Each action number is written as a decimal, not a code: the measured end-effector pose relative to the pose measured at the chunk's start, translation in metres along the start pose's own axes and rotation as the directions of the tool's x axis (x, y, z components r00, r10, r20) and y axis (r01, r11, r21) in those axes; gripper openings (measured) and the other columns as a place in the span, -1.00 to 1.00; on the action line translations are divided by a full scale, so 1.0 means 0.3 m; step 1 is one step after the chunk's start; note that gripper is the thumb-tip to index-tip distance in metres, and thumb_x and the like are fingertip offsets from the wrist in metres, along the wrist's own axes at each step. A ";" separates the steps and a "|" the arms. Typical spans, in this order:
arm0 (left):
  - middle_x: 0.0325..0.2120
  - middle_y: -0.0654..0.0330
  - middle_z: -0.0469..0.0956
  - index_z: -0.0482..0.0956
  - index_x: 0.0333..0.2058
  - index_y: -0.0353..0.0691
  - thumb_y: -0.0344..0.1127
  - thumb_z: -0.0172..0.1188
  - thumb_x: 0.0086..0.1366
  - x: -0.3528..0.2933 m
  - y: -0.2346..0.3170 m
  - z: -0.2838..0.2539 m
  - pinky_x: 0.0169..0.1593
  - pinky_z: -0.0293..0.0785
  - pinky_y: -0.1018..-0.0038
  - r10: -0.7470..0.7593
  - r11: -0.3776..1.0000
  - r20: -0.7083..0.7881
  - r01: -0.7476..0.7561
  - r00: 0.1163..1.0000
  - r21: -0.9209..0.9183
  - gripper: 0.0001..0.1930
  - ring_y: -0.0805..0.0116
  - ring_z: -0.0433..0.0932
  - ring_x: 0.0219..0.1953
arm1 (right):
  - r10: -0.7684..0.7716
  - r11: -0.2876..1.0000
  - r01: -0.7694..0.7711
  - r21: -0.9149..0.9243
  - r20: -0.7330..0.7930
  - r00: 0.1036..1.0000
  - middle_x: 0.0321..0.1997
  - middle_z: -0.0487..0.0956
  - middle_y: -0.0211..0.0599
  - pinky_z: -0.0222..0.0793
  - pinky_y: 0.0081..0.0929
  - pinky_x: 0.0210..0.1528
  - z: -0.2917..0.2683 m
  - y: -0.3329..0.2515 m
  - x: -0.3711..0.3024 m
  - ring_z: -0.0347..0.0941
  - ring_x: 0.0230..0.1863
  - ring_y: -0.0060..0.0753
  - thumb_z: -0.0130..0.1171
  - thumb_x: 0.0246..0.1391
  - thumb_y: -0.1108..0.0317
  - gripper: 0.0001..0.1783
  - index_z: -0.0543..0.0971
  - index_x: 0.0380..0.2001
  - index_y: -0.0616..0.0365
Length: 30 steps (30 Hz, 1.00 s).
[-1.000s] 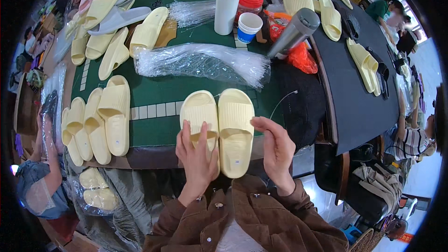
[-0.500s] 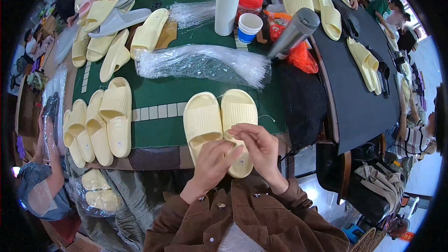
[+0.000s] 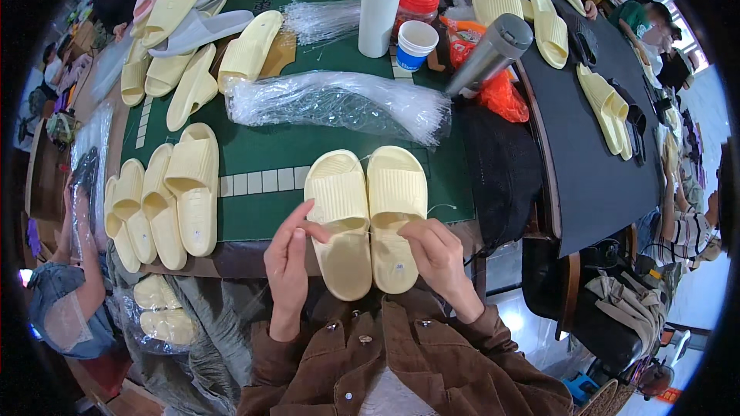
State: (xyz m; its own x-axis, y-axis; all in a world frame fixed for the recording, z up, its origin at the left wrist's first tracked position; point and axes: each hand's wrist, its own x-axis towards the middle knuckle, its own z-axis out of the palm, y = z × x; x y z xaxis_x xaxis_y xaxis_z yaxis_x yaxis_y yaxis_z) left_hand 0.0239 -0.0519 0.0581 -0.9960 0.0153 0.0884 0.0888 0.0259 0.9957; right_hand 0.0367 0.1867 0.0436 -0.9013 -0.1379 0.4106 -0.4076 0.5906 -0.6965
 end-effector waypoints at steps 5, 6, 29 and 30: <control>-0.24 0.21 0.44 0.36 0.20 -0.37 -0.43 -0.13 0.46 -0.014 -0.023 -0.011 -0.02 0.42 0.47 0.014 0.992 -0.105 -0.027 0.994 -0.124 -0.62 0.43 0.45 -0.17 | -0.098 0.995 0.098 0.008 0.062 0.993 -0.40 0.58 -0.24 0.45 -0.33 -0.37 -0.012 -0.002 0.001 0.52 -0.40 -0.16 0.18 -0.16 0.69 -0.78 0.56 -0.40 0.17; -0.22 0.19 0.44 0.37 0.19 -0.36 -0.43 -0.11 0.46 -0.025 -0.028 -0.008 -0.03 0.44 0.48 -0.036 0.959 -0.117 0.002 0.993 -0.283 -0.62 0.43 0.46 -0.17 | -0.128 0.992 0.127 0.012 0.112 0.986 -0.40 0.56 -0.26 0.44 -0.33 -0.36 -0.010 -0.002 -0.004 0.51 -0.39 -0.17 0.19 -0.17 0.65 -0.80 0.56 -0.41 0.16; -0.50 0.25 0.56 0.47 -0.23 -0.35 -0.52 -0.03 0.36 -0.210 -0.074 0.035 -0.51 0.32 0.64 -0.380 0.909 -0.012 0.376 0.925 0.183 -0.90 0.64 0.39 -0.60 | -0.143 0.975 0.045 0.217 0.460 0.876 -0.42 0.46 -0.19 0.41 -0.26 -0.33 0.040 -0.026 -0.124 0.46 -0.36 -0.09 0.18 -0.17 0.62 -0.81 0.52 -0.39 0.21; -0.49 0.25 0.57 0.47 -0.23 -0.36 -0.53 -0.03 0.37 -0.210 -0.077 0.036 -0.50 0.32 0.65 -0.375 0.912 -0.029 0.375 0.926 0.166 -0.90 0.64 0.40 -0.59 | -0.123 0.982 0.045 0.185 0.433 0.893 -0.43 0.47 -0.19 0.41 -0.26 -0.35 0.036 -0.019 -0.117 0.46 -0.37 -0.08 0.17 -0.18 0.65 -0.80 0.53 -0.39 0.22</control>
State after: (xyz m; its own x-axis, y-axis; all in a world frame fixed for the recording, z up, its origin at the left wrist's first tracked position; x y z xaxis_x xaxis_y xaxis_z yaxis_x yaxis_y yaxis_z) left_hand 0.0847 -0.0426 0.0293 -0.9564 -0.0248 -0.2910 -0.2901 0.1955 0.9368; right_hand 0.0691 0.1796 0.0267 -0.8180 -0.5404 0.1972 -0.4681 0.4260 -0.7742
